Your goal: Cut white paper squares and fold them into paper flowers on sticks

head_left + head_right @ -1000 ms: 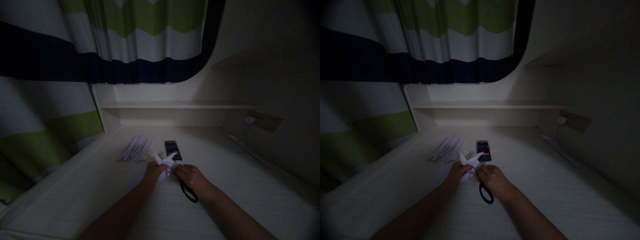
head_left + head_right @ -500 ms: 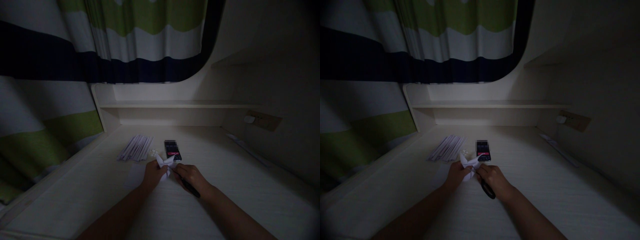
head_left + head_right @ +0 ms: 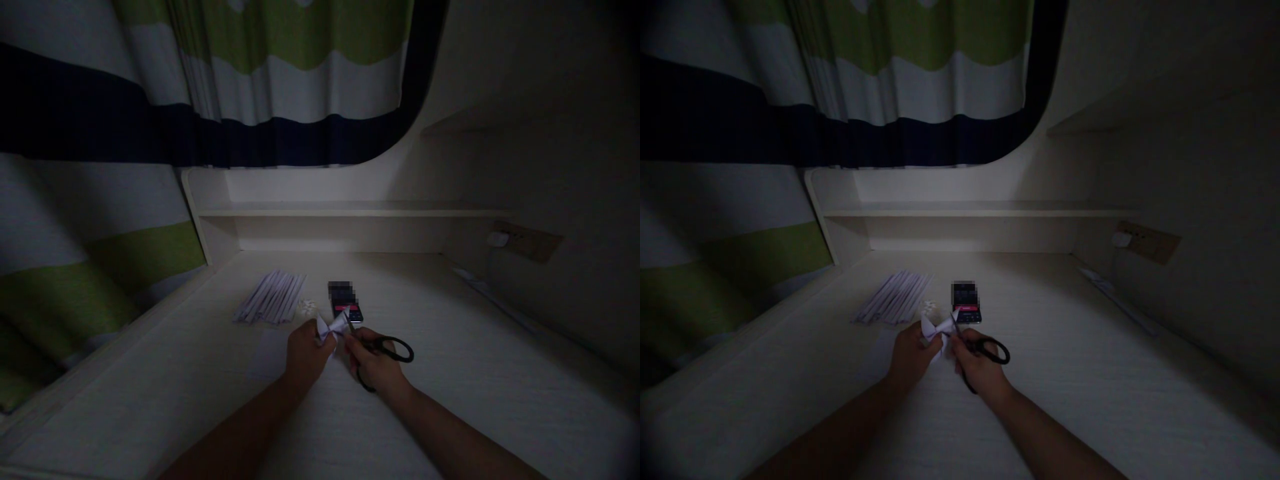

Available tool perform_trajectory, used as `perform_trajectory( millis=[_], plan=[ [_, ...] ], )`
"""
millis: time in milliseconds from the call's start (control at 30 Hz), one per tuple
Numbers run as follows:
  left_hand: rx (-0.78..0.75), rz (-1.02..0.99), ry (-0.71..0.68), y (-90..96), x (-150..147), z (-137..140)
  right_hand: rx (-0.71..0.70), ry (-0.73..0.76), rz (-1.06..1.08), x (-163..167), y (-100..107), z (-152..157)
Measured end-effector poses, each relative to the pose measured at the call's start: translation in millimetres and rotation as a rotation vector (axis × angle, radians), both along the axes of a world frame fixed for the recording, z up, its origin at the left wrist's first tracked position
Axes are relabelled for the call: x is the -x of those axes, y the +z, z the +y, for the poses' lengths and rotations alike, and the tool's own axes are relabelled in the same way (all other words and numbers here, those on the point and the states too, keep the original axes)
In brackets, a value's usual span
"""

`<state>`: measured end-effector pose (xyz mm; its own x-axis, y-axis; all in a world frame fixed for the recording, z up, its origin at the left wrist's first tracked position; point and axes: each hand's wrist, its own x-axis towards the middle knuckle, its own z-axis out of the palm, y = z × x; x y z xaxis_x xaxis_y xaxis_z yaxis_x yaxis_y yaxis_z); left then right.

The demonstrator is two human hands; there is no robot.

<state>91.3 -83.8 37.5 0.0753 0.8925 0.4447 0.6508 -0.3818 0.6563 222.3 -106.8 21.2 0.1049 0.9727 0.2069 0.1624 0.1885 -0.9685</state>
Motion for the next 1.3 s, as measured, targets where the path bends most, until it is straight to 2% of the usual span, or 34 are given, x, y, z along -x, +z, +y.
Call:
perform_trajectory(
  millis=[67, 100, 233, 333, 433, 533, 600, 700, 800, 933, 1000, 1167, 1233, 1300],
  plan=[
    [-0.018, 0.041, 0.018, 0.3, 0.0, -0.9, 0.0, -0.003, 0.016, 2.0, -3.0, 0.1],
    [-0.022, 0.064, 0.023, 0.7, 0.2, -1.1, -0.055, 0.01, -0.043, 1.6, -3.6, 0.2],
    [-0.025, 0.159, 0.008, 3.5, 2.6, -0.3, -0.445, 0.141, -0.404, -9.0, 0.2, 2.2],
    [-0.001, 0.225, -0.029, 6.4, 4.9, 0.5, -0.63, 0.268, -0.59, -20.7, 5.9, 6.4],
    [0.019, 0.293, -0.06, 8.7, 6.3, 1.0, -0.851, 0.347, -0.906, -29.5, 10.2, 10.5],
    [0.041, 0.312, -0.08, 9.5, 7.1, 1.8, -0.938, 0.372, -1.035, -31.9, 11.6, 11.9],
    [0.069, 0.284, -0.078, 9.1, 7.6, 2.5, -0.915, 0.353, -0.934, -29.4, 11.0, 10.8],
    [0.071, 0.204, -0.067, 7.9, 8.2, 2.8, -0.764, 0.278, -0.662, -20.7, 9.0, 6.1],
    [0.036, 0.142, -0.048, 6.8, 7.3, 1.4, -0.624, 0.159, -0.524, -9.7, 6.6, -0.5],
    [-0.002, 0.098, 0.009, 6.4, 3.0, -2.4, -0.196, 0.035, -0.14, 2.9, 5.0, -7.6],
    [-0.028, 0.085, 0.03, 6.0, 0.7, -4.4, -0.078, 0.005, 0.05, 7.4, 6.2, -10.1],
    [-0.152, 0.118, 0.035, 3.8, -1.2, -7.4, -0.01, -0.049, 0.269, 14.1, 11.7, -13.5],
    [-0.214, 0.152, 0.029, 3.2, -0.9, -7.4, -0.062, -0.027, 0.187, 12.3, 10.3, -12.1],
    [-0.239, 0.181, 0.022, 3.2, -0.3, -6.9, -0.198, 0.029, -0.011, 6.1, 6.7, -8.1]
  ],
)
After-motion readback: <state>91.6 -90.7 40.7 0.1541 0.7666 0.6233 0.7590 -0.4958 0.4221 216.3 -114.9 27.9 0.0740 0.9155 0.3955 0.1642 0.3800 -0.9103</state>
